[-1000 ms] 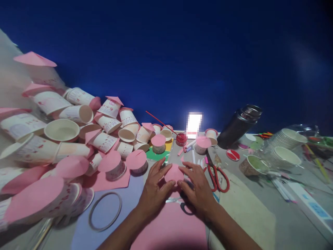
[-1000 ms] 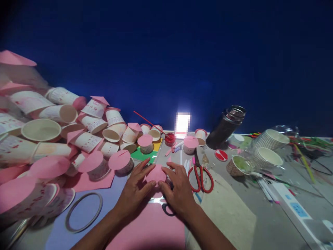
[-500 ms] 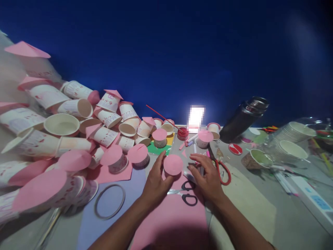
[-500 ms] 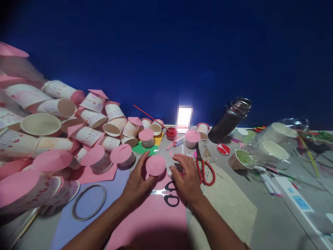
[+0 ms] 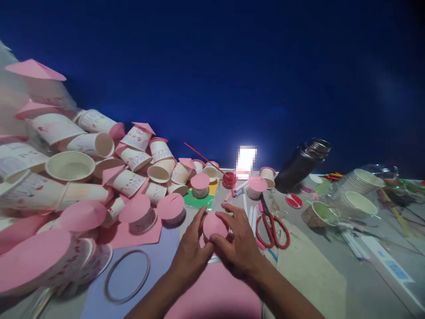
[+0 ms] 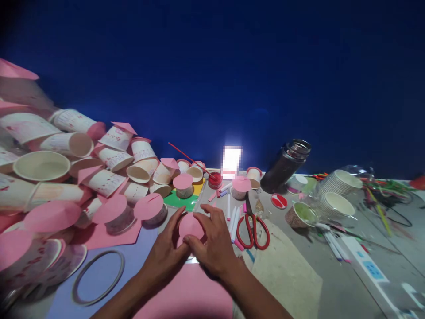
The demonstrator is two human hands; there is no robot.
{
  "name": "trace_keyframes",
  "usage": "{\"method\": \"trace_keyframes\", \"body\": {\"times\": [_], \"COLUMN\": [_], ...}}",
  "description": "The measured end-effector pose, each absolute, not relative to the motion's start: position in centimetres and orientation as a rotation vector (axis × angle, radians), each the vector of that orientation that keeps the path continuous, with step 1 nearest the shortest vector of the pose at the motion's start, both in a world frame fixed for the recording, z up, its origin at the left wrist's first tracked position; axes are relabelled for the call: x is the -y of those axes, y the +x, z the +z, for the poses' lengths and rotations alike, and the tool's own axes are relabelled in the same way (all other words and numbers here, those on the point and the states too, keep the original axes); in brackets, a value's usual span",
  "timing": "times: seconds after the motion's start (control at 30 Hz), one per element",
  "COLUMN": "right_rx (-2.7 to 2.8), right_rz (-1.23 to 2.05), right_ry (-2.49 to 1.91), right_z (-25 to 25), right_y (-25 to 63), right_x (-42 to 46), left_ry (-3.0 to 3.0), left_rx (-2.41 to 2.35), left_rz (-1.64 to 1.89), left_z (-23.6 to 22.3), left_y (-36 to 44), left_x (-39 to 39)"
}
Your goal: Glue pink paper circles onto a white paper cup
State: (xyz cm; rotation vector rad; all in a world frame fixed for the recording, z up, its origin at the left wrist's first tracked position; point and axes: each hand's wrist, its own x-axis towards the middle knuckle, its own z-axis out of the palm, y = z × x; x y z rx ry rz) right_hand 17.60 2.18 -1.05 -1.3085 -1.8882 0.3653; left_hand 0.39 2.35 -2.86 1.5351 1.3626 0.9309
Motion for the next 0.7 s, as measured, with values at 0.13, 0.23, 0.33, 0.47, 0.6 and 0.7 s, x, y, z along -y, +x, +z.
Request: {"method": "trace_keyframes", "body": {"times": [0.13,0.23,0.33,0.47,0.6,0.7], "right_rx": [1.883,1.879,1.891,1.857,1.678,1.586], "right_rz": [0.356,0.331,0.316,0.350,0.366,0.370], "right_ry": [-1.295,-1.288,-1.298,-1.280,-1.290,-1.335], "right_z": [-1.3,-1.4,-1.4,-1.4,-1.3,-1.5], "right_y": [17.7,17.7,17.6,18.1,19.7,20.8], "right_x": [-2.1,-2.1,-2.1,-2.2,-2.5,-2.5], "left_ry": [1.536,1.488,1.457,1.347,1.022,0.903], "left_rx": [-1.357,-1.312,-1.302,-1.239,-1.081,-1.035], "left_rz": [0.935,0.948,0.949,0.982,1.069,1.118], "left_z": [-2.8,-2.5,-2.1,-1.8,-1.1,-0.5], "left_y": [0.5,0.5,0.7,1.0,1.1,0.9], "left_x": [-2.4,-2.4,-2.3,-2.3,-2.5,-2.7]}}
